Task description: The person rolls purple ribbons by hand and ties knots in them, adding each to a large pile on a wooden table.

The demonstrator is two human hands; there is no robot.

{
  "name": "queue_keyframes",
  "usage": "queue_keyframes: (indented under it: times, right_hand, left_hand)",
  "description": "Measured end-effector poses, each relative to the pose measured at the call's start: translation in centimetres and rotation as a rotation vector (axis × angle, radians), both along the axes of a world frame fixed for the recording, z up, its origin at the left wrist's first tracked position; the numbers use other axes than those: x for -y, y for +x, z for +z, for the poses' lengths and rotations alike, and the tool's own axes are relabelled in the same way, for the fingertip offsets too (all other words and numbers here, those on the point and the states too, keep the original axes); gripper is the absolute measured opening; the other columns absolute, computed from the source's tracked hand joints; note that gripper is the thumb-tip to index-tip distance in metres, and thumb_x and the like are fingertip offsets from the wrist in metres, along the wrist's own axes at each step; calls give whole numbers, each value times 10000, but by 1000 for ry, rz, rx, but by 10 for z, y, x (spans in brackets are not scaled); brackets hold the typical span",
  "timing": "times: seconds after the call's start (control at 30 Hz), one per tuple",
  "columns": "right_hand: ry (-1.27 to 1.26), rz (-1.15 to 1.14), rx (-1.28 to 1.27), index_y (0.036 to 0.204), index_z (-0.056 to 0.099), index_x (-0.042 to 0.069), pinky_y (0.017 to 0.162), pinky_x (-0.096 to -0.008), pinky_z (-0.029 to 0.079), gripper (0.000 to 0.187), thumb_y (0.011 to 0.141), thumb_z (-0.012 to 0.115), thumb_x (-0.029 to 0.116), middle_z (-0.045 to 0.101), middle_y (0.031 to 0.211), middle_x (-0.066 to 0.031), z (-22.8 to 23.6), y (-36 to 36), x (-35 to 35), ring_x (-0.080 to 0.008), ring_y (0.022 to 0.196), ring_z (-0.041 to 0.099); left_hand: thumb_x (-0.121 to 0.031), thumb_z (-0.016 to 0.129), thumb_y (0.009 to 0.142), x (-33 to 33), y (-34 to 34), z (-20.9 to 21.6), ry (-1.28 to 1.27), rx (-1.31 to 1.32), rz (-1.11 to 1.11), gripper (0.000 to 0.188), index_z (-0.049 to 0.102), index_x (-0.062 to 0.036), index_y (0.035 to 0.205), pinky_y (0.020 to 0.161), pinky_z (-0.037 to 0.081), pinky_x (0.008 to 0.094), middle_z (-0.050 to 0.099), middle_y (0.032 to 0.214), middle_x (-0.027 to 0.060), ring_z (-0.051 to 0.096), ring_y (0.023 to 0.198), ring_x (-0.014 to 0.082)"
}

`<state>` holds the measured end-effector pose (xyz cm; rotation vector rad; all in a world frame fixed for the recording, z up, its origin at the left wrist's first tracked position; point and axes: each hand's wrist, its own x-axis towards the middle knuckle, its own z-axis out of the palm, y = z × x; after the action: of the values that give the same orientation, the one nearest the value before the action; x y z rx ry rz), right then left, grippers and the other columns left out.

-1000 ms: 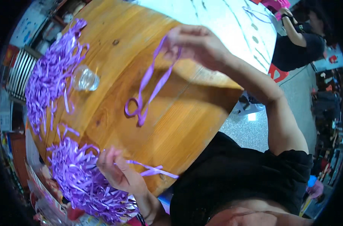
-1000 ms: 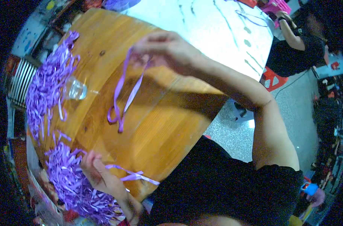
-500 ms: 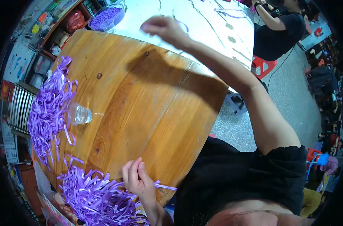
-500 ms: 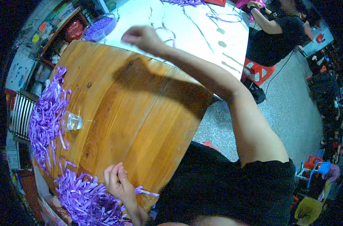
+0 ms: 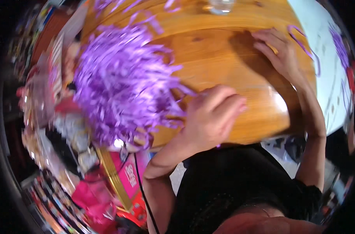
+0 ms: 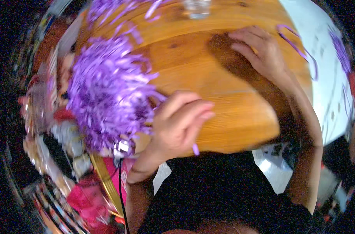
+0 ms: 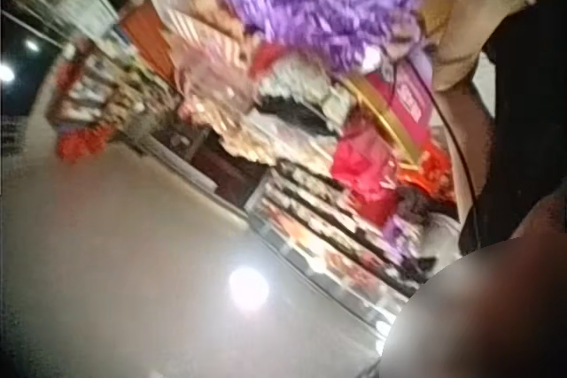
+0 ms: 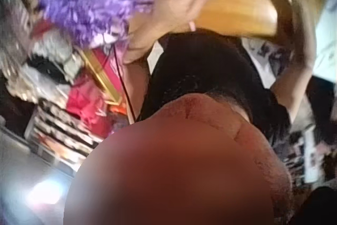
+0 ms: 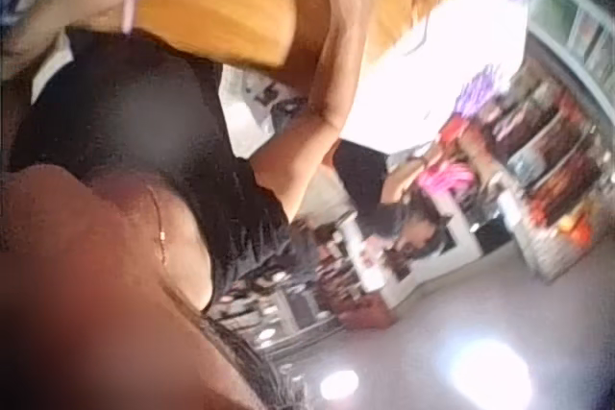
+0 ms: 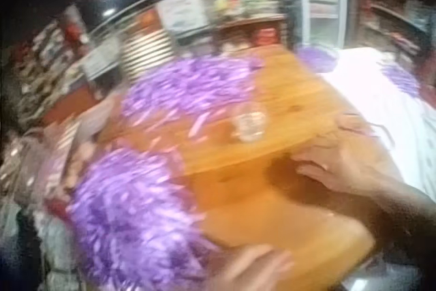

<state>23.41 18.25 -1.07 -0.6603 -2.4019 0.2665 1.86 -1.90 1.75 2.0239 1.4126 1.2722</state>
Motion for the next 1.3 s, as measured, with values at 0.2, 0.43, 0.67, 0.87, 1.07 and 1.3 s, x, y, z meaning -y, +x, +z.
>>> queue_keyframes:
  times: [0.2,0.43,0.67,0.87,1.07,1.3]
  right_hand:
    - [-16,365,-52,1043,744,54,865,-441,526,203,862,778,141,725,1015,-114,11,-81,35,-322,976,683]
    - [-2,390,-159,975,753,54,797,-470,547,276,931,709,323,727,943,-172,37,-191,32,-364,903,696]
    - [27,328,83,918,751,22,798,-523,548,461,920,676,477,718,886,-216,40,-281,23,-416,841,693]
    - [-232,204,-174,1086,731,2,732,-291,555,243,1011,641,216,745,948,-116,96,-219,59,-175,844,693]
    - [-814,581,-232,1123,749,69,719,-277,578,184,1005,609,48,746,921,-89,168,-133,55,-142,841,688]
    - [-777,390,-11,1067,729,-36,709,-232,462,274,906,749,185,657,879,-18,151,-76,97,-94,781,607]
  left_hand:
    - [-44,822,793,27,-5,3,116,11,193,301,690,-20,1062,699,519,389,631,980,133,637,811,305]
    - [-24,801,814,57,-24,-6,105,134,270,271,679,-2,1055,610,510,384,648,885,134,655,724,301]
    - [-21,804,833,79,-32,-2,95,110,281,225,703,10,1032,662,532,349,685,909,123,666,759,273]
    - [-1,783,848,87,-47,-2,120,121,396,205,709,10,1039,705,532,335,686,939,126,664,783,258]
    - [-39,804,839,64,-55,19,531,47,488,485,601,74,1264,884,499,410,655,1137,173,616,1018,335]
    - [-70,745,921,12,-33,39,407,347,250,400,590,68,1263,864,477,334,624,1143,144,608,987,239]
